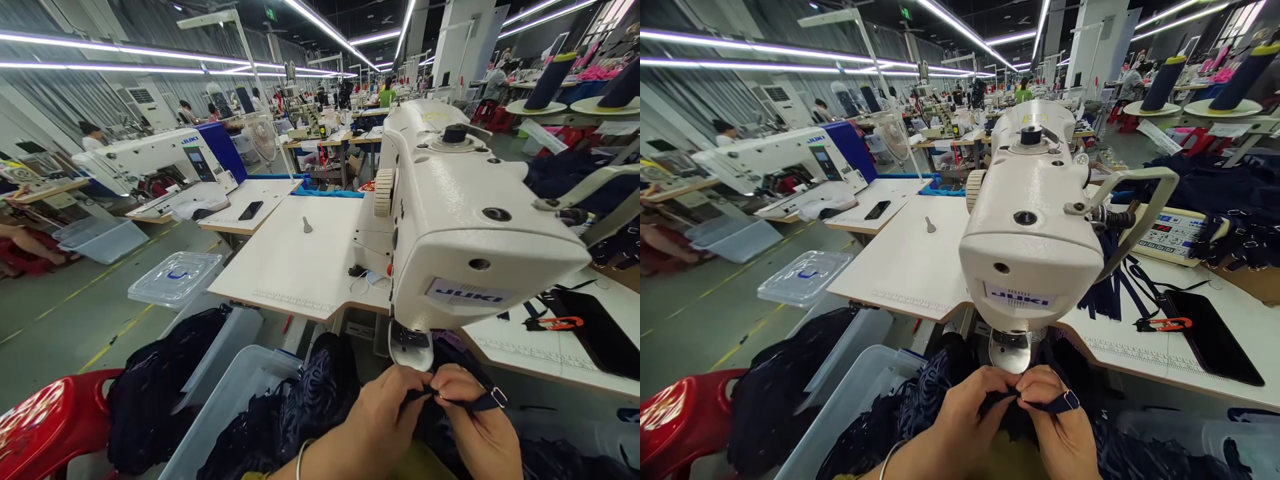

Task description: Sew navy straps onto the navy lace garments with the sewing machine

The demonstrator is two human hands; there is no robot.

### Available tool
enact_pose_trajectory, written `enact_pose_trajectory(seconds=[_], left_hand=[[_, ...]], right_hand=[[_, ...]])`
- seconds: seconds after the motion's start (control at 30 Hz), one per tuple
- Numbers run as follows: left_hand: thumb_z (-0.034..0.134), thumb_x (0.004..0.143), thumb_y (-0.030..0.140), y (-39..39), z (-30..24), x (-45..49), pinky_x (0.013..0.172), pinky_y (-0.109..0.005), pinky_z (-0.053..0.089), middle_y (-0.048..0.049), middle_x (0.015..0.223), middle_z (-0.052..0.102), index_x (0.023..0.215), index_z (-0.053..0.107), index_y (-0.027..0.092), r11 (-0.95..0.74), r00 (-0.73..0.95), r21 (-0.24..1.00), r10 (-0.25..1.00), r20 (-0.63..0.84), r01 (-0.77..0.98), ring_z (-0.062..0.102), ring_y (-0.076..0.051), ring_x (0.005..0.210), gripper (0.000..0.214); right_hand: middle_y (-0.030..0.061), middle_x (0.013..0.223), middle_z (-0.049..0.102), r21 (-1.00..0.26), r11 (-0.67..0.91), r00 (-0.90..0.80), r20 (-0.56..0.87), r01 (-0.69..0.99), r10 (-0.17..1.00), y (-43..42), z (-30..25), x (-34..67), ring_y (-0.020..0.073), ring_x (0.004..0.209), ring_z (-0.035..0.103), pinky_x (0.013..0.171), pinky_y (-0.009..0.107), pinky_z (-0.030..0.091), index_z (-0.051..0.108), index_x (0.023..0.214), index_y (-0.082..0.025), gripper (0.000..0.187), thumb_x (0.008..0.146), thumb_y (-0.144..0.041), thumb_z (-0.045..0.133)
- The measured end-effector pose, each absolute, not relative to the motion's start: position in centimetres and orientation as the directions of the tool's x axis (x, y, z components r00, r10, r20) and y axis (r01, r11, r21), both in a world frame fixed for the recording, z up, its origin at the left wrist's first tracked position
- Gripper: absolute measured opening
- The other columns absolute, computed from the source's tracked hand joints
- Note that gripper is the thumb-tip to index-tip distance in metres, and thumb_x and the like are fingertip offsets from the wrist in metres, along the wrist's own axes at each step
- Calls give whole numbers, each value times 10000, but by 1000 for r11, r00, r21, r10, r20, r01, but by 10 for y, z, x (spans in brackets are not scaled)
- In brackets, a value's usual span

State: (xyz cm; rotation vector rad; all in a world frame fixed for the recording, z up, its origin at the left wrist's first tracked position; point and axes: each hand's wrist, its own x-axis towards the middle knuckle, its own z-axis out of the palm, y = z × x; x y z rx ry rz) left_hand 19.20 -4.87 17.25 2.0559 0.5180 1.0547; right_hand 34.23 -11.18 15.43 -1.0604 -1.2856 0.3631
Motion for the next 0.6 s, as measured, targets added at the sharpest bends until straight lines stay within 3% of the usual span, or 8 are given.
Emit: enact_pose_trajectory(seconds=[0.1, 0.2, 0.3, 0.4, 0.5, 0.6], left_hand=[[611, 852, 100, -51, 175, 191, 765, -192, 519, -19, 931, 701, 970, 592, 214, -520, 564, 853, 718, 409, 44, 676, -134, 835, 165], [657, 824, 167, -53, 178, 193, 610, -166, 475, 21, 752, 651, 866, 584, 206, -280, 544, 955, 818, 184, 98, 607, -103, 653, 92], [656, 815, 229, -54, 176, 198, 511, -158, 412, 53, 650, 564, 832, 539, 205, -48, 518, 993, 855, -17, 111, 503, -82, 551, 120], [650, 805, 276, -55, 169, 203, 514, -172, 421, 47, 684, 558, 836, 511, 206, 103, 463, 991, 877, -128, 79, 495, -87, 561, 159], [655, 800, 285, -53, 164, 206, 515, -177, 423, 44, 715, 562, 839, 507, 204, 124, 426, 989, 893, -147, 83, 490, -84, 557, 173], [674, 806, 278, -47, 164, 202, 503, -174, 412, 53, 674, 552, 839, 526, 203, -29, 409, 983, 911, -48, 181, 485, -84, 540, 169]], right_hand=[[-2, 858, 644, -836, 390, 310, 516, 386, 798, -115, 153, 346, 147, 819, 653, 725, 210, 544, 602, 878, -270, 82, 931, -214, 577], [-7, 900, 675, -837, 236, 300, 418, 493, 857, -117, 157, 349, 145, 831, 686, 687, 174, 555, 591, 924, -282, 49, 939, -246, 561], [-12, 907, 697, -765, 179, 224, 390, 618, 893, -112, 164, 350, 155, 824, 698, 665, 184, 560, 575, 1011, -295, 86, 953, -252, 529], [-5, 876, 679, -669, 184, 179, 435, 720, 882, -106, 166, 350, 176, 807, 681, 677, 239, 556, 566, 1000, -291, 82, 964, -265, 497], [8, 861, 648, -639, 151, 176, 419, 755, 891, -102, 163, 349, 202, 826, 659, 693, 295, 548, 559, 1002, -289, 86, 971, -312, 482], [31, 929, 629, -694, 45, 213, 281, 718, 936, -99, 162, 349, 215, 892, 644, 699, 315, 538, 548, 1048, -294, 139, 980, -365, 450]])
